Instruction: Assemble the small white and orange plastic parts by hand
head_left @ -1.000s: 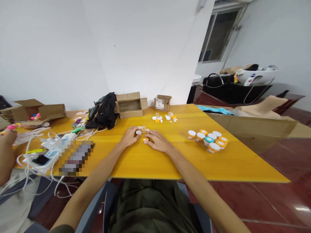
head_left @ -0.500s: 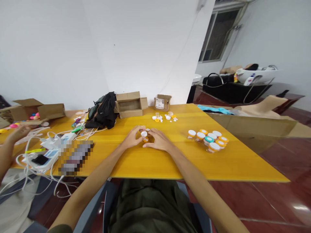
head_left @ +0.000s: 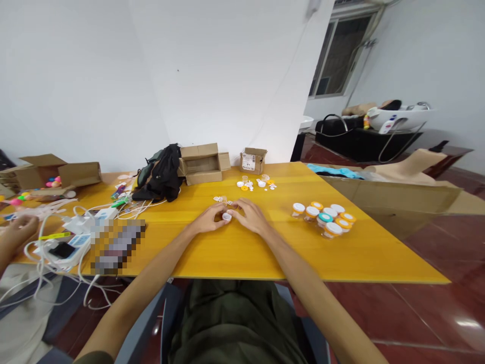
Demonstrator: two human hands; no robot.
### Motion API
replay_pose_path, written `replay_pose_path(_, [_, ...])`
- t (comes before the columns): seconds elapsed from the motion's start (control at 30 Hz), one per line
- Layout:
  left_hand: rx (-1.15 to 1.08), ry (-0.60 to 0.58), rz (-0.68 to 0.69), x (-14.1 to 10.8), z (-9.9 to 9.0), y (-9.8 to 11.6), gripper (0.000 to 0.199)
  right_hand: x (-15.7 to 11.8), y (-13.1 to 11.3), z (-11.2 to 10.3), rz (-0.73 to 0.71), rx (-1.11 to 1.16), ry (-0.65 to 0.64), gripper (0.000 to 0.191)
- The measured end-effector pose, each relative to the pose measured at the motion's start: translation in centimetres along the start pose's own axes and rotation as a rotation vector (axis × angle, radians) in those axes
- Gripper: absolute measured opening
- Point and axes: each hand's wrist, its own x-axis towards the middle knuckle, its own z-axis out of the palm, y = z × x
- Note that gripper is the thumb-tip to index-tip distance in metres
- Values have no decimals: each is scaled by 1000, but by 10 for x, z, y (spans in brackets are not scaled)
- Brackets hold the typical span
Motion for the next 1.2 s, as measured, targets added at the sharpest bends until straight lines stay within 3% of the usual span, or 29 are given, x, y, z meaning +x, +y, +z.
replay_pose_path(0.43, [-49, 14, -30, 0, 2, -2, 20, -1, -9, -1, 28, 95, -143, 12])
replay_pose_path(1.2, [50, 26, 4, -2, 0, 7, 11, 0, -10, -3, 83, 188, -194, 12])
